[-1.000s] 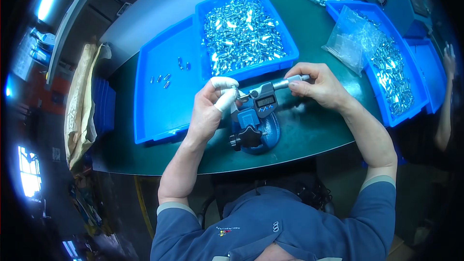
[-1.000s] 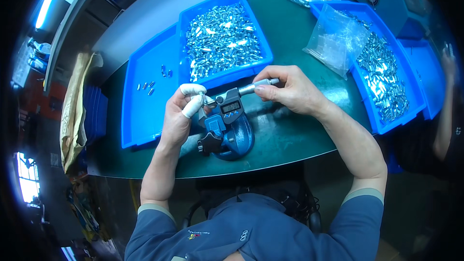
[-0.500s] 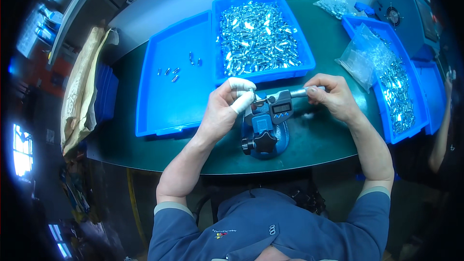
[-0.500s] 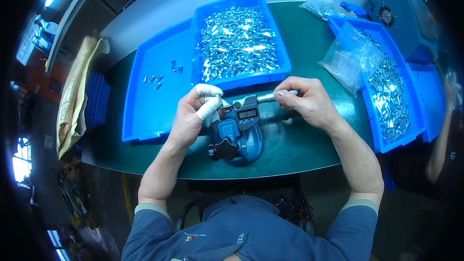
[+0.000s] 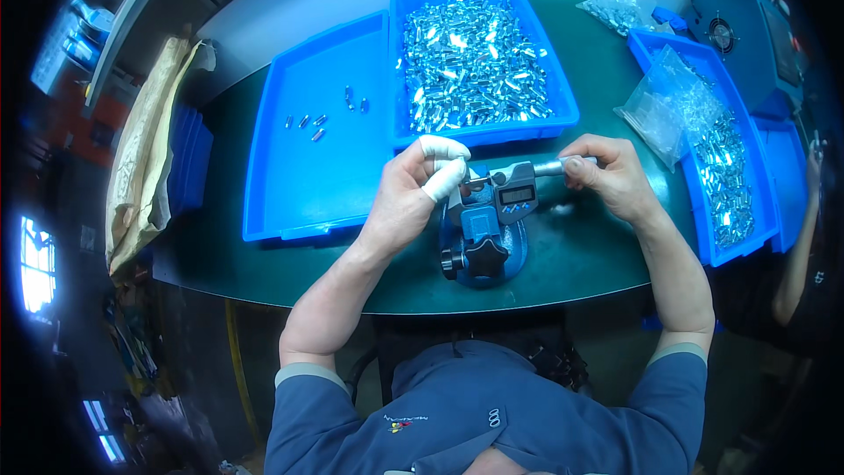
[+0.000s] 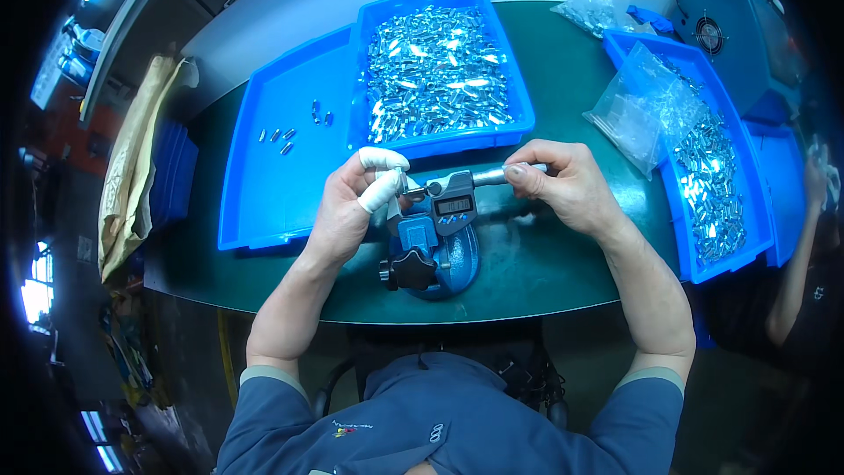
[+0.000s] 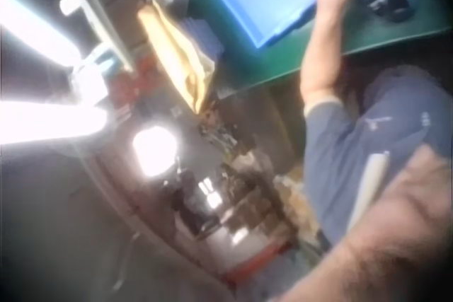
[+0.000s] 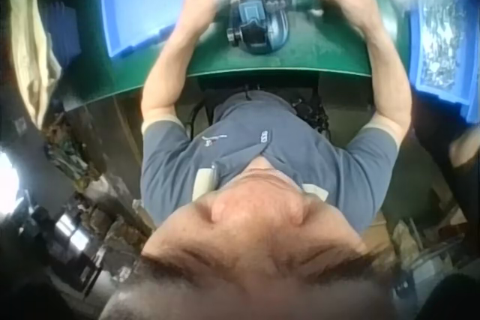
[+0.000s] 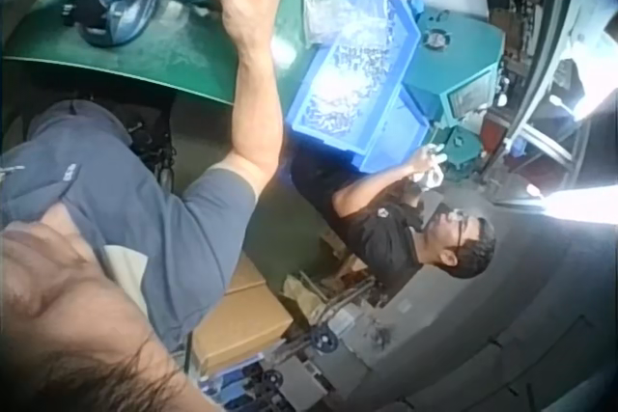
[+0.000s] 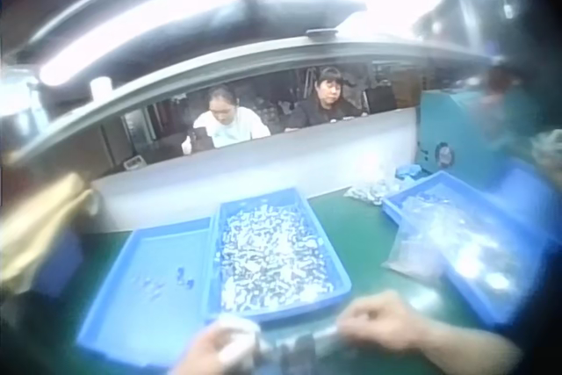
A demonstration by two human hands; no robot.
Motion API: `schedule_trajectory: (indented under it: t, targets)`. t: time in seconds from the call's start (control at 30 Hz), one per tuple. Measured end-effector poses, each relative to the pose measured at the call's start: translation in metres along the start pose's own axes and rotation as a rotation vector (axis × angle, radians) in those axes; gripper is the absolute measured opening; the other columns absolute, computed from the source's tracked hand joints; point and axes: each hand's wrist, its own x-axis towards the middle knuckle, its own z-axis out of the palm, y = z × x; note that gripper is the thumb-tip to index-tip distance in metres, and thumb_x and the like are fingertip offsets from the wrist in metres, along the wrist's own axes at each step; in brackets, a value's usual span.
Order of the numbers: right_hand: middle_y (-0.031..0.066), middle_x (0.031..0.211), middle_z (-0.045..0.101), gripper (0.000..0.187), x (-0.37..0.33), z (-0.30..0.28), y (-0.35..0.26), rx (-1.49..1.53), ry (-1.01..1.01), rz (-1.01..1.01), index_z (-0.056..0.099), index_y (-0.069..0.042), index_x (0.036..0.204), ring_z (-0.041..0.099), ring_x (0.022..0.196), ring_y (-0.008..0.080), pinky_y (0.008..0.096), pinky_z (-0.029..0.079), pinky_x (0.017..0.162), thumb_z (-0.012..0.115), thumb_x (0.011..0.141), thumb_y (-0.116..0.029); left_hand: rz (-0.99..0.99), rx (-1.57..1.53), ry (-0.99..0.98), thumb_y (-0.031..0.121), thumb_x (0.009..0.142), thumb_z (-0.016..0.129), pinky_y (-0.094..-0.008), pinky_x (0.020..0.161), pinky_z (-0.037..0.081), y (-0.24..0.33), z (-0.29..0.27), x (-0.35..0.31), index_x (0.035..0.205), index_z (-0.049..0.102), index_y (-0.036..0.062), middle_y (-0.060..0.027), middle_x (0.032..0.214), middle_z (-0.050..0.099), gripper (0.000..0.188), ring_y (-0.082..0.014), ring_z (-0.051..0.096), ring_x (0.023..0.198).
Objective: The person measures the dimensions of small metal components using a digital micrometer.
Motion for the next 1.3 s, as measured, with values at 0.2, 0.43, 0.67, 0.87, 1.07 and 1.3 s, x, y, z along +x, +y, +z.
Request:
schedule_trajectory:
  t: [0.2,0.43,0.67,0.87,1.07,1.3]
  targets:
    - [0.0037,0.077,0.064,0.03,-0.0009,0.0009,-0.0005,0.022,0.002,0.01,0.068,0.001,0.095,0.059,0.07,0.0087,0.0224,0.046,0.063,0.068,0.092,-0.029,0.013,-0.006,-0.003,0.013,0.095,0.062,-0.0233,0.066,0.047,-0.0024,-0.0008,0.0019,0.112,0.06,0.0045,-0.0041,0.084,0.067,0.019,-0.0077,0.062,0.077]
    - [0.0035,0.076,0.063,0.03,-0.0004,-0.0004,0.0022,0.023,0.001,0.001,0.068,0.0,0.094,0.058,0.07,0.0086,0.0223,0.046,0.063,0.069,0.092,-0.03,0.019,0.018,-0.006,0.014,0.096,0.061,-0.0243,0.063,0.049,-0.0035,-0.0012,0.0027,0.113,0.062,0.0047,-0.0047,0.085,0.067,0.02,-0.0086,0.062,0.076]
    - [0.0033,0.076,0.063,0.031,-0.0003,0.0004,0.002,0.028,-0.006,0.02,0.068,0.0,0.093,0.059,0.07,0.0086,0.0227,0.047,0.063,0.068,0.093,-0.031,0.055,0.012,-0.017,0.02,0.096,0.061,-0.0235,0.069,0.051,-0.0072,-0.0028,0.0039,0.113,0.064,0.005,-0.0058,0.091,0.068,0.023,-0.01,0.064,0.078]
    - [0.0029,0.075,0.064,0.032,-0.0011,0.0016,-0.0008,0.031,-0.009,0.019,0.068,-0.001,0.093,0.059,0.07,0.0084,0.0225,0.047,0.064,0.066,0.093,-0.032,0.059,0.029,0.011,0.018,0.096,0.061,-0.0241,0.07,0.051,-0.0049,-0.0004,0.0036,0.112,0.064,0.0037,-0.0067,0.091,0.069,0.022,-0.011,0.064,0.078]
    - [0.0026,0.076,0.064,0.03,-0.0012,0.0011,-0.0018,0.027,-0.013,0.01,0.068,-0.001,0.095,0.059,0.07,0.0075,0.022,0.047,0.064,0.067,0.093,-0.031,0.08,0.017,-0.003,0.017,0.094,0.066,-0.0237,0.069,0.051,-0.0069,-0.0006,0.0055,0.109,0.064,0.0033,-0.0069,0.09,0.07,0.021,-0.0107,0.064,0.077]
    - [0.0022,0.079,0.064,0.028,-0.001,-0.0012,0.0,-0.012,-0.025,-0.021,0.068,0.0,0.098,0.058,0.072,0.007,0.0212,0.047,0.065,0.069,0.091,-0.027,0.1,0.03,0.008,0.018,0.092,0.069,-0.0227,0.068,0.051,-0.008,-0.0011,0.0058,0.108,0.065,0.0041,-0.0049,0.088,0.07,0.022,-0.0094,0.064,0.076]
